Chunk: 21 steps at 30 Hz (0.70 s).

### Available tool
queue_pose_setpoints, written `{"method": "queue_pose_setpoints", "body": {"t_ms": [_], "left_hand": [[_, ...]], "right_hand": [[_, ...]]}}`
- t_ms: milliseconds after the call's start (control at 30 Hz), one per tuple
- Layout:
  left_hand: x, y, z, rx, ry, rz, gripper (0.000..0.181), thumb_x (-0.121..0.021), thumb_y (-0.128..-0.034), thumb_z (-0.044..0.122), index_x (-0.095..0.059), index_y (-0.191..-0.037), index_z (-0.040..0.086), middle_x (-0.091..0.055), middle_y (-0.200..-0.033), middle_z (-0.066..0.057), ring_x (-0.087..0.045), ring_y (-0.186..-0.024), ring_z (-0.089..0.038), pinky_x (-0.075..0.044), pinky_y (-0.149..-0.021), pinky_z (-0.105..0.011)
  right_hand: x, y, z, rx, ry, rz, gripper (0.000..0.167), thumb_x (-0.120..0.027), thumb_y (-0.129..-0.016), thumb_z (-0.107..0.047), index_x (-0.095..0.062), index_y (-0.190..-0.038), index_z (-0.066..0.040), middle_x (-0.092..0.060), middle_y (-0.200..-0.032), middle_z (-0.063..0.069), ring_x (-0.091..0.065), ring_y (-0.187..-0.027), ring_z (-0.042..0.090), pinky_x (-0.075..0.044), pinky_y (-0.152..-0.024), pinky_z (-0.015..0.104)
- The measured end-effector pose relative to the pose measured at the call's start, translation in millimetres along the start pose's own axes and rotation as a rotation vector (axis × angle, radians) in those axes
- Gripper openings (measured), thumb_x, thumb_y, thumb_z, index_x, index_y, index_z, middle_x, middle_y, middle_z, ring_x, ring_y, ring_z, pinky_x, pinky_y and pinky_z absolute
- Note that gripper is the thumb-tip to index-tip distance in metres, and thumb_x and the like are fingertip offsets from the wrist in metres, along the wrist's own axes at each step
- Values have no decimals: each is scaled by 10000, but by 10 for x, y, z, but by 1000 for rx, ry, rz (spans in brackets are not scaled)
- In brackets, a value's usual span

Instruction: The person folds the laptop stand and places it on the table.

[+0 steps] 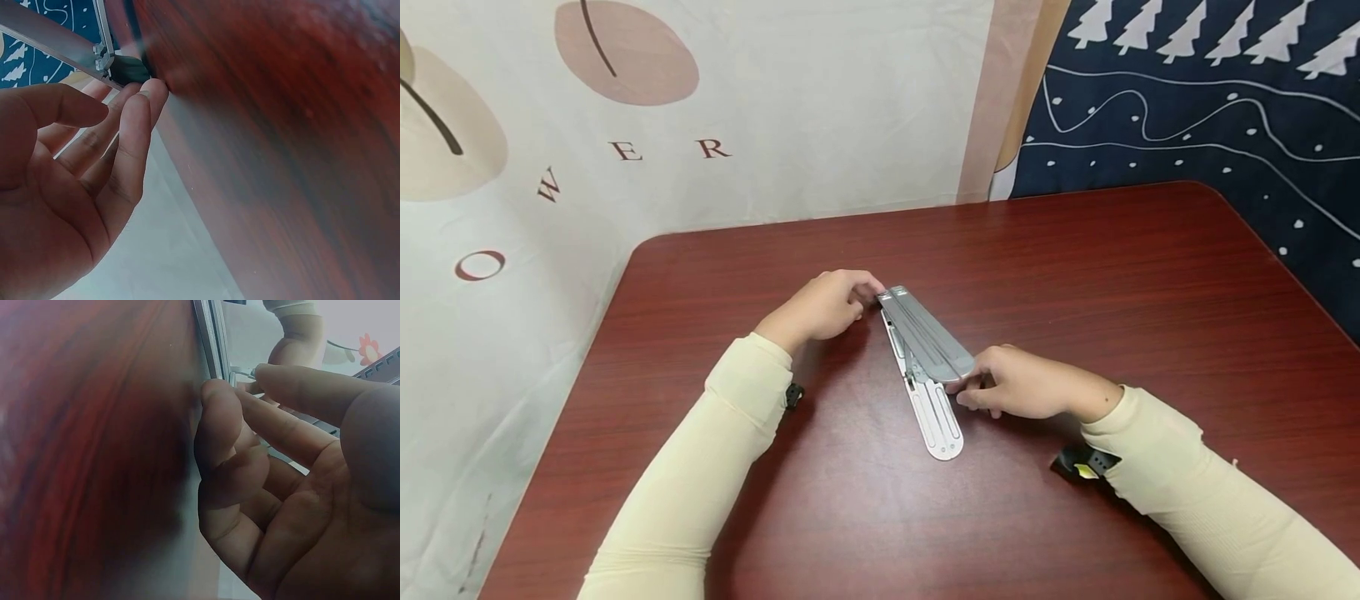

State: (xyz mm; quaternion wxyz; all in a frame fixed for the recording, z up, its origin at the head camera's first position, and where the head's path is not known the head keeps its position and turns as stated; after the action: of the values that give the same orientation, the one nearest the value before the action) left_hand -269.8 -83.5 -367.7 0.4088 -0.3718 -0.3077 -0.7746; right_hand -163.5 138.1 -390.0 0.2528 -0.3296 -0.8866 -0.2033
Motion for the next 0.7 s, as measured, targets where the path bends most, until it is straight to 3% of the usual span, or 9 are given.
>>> {"method": "queue_pose_setpoints", "body": {"t_ms": [700], "left_hand": [[-93, -74, 115, -29, -22, -34, 413, -485, -924, -20, -661, -1234, 189, -711, -1170, -7, -641, -1044, -175, -477, -960, -366]], "right_hand": [[-78, 7, -44, 19, -22, -41, 97, -656, -937, -100, -732, -998, -90, -653, -665, -8, -577, -500, 107, -463, -484, 226]]}}
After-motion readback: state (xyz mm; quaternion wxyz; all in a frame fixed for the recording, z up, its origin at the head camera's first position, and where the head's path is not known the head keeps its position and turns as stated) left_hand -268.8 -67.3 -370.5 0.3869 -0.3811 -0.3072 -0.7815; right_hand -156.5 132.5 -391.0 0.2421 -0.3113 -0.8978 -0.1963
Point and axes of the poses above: each hand's wrist, its own y-axis away from the middle knuckle, its own x-axis out of the back of the hand, z = x × y, the point moved 5 cm from there along -y, towards the middle knuckle
